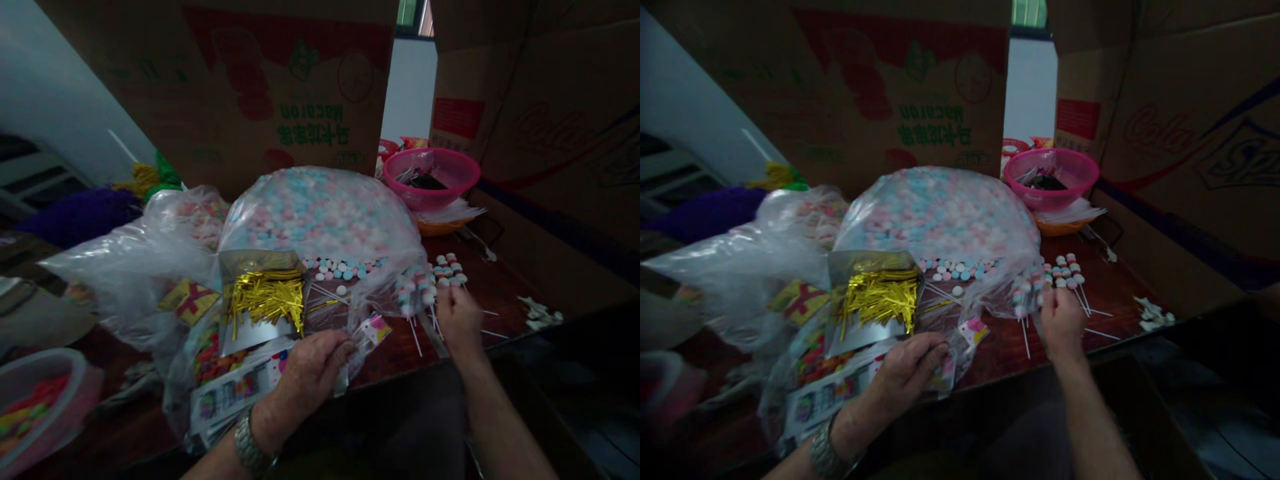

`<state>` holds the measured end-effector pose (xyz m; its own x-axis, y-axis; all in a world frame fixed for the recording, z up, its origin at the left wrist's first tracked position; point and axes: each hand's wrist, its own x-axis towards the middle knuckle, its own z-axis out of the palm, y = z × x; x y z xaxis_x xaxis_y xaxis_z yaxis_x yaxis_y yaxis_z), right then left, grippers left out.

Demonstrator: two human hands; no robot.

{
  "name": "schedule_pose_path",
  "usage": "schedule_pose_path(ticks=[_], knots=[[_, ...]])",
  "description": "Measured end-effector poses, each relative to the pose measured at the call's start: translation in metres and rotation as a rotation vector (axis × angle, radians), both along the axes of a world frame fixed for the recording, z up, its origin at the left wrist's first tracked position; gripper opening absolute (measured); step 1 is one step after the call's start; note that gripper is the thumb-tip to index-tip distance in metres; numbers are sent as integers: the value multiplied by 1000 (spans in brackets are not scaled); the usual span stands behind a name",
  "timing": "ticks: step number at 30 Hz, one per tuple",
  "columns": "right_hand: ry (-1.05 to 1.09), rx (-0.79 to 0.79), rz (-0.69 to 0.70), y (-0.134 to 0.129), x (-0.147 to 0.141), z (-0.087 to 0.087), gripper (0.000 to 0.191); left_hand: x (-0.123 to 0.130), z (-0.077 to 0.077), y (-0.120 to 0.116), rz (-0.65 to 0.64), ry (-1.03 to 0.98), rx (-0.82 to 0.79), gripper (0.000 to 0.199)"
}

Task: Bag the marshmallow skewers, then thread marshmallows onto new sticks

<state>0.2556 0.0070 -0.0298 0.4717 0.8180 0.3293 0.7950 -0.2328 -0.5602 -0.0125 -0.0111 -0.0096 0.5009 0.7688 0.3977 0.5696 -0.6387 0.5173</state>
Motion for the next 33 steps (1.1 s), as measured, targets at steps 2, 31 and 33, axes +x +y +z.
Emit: schedule_pose_path(ticks=[2, 31, 33], knots=[[12, -65, -103, 28, 47, 0, 33, -8, 6, 4, -37, -37, 90, 15], [1276, -111, 496, -40, -126, 6, 30, -50, 12, -14, 90, -34, -304, 19], [1025, -58, 536, -43, -102, 9, 25, -60, 12, -12, 87, -107, -305, 21]])
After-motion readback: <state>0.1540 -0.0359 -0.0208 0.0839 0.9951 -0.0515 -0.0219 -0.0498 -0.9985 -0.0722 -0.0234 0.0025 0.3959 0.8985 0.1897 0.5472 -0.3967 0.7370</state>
